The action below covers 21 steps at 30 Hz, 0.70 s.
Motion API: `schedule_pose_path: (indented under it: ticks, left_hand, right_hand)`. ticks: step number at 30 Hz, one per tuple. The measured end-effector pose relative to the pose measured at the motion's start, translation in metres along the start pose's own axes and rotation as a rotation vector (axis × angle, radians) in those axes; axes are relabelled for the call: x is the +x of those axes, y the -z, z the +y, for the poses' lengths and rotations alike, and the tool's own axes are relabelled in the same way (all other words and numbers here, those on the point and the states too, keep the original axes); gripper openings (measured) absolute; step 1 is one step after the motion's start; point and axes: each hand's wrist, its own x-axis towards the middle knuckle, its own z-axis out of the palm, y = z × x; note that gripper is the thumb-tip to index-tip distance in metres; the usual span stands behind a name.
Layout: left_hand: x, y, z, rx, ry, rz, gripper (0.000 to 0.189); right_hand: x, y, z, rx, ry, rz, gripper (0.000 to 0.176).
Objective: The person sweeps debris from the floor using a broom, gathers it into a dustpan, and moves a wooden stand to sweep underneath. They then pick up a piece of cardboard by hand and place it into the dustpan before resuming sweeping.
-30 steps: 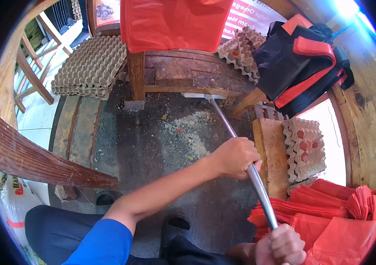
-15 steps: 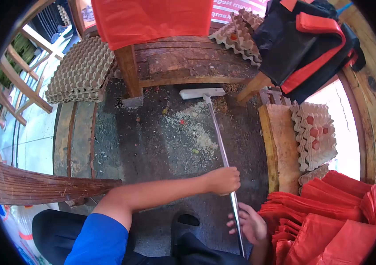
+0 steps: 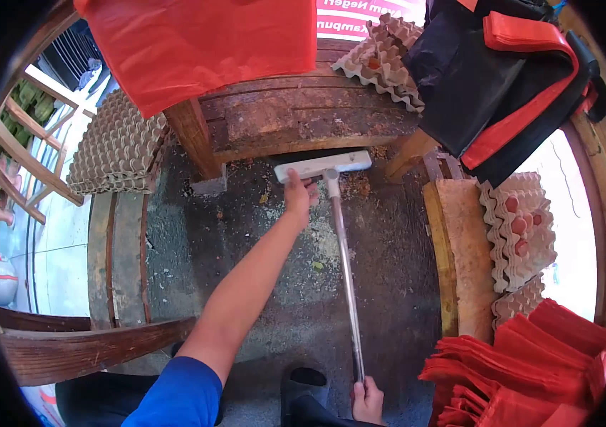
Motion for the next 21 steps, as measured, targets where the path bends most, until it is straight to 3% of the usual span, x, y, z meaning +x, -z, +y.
schedule_pose_path:
  ticks: [2,3,6,8,12,14,17,18,21]
  left_hand:
    - [0.014,0.002,0.004,-0.027,0.005,0.000,0.066]
    - [0.020,0.003,0.006,-0.004,0.014,-0.009,0.068]
    - [0.024,0.016,0.012,0.121,0.046,-0.063,0.070]
    - [-0.007,0.016,0.017,0.239,0.019,-0.002,0.067]
    - [-0.072,0.060,-0.011,0.411,-0.158,-0.132,0.051]
    - [-0.131,0.073,-0.015,0.436,-0.217,-0.152,0.040]
    - [-0.195,0.085,-0.005,0.523,-0.264,-0.192,0.034]
    - [-0.213,0.083,0.005,0.544,-0.263,-0.224,0.032]
    - [-0.249,0.059,0.037,0.554,-0.362,-0.353,0.031]
  right_hand:
    - [-0.008,0.006,-0.008,-0.325,-0.136,-0.058,0.036]
    - [-0.009,0.003,-0.010,-0.180,0.025,0.008,0.035]
    - [0.010,0.000,-0.008,-0.191,0.080,0.015,0.032]
    - [0.046,-0.013,0.011,-0.204,0.058,-0.031,0.021]
    - [0.160,-0.045,-0.045,-0.060,0.183,-0.057,0.024]
    - [0.222,-0.062,-0.083,-0.179,0.437,0.041,0.024]
    - [0.308,-0.076,-0.141,-0.376,0.538,0.054,0.028]
    - [0.330,-0.081,-0.157,-0.353,0.667,0.073,0.033]
    - [0.341,-0.087,-0.189,-0.395,0.596,0.023,0.043]
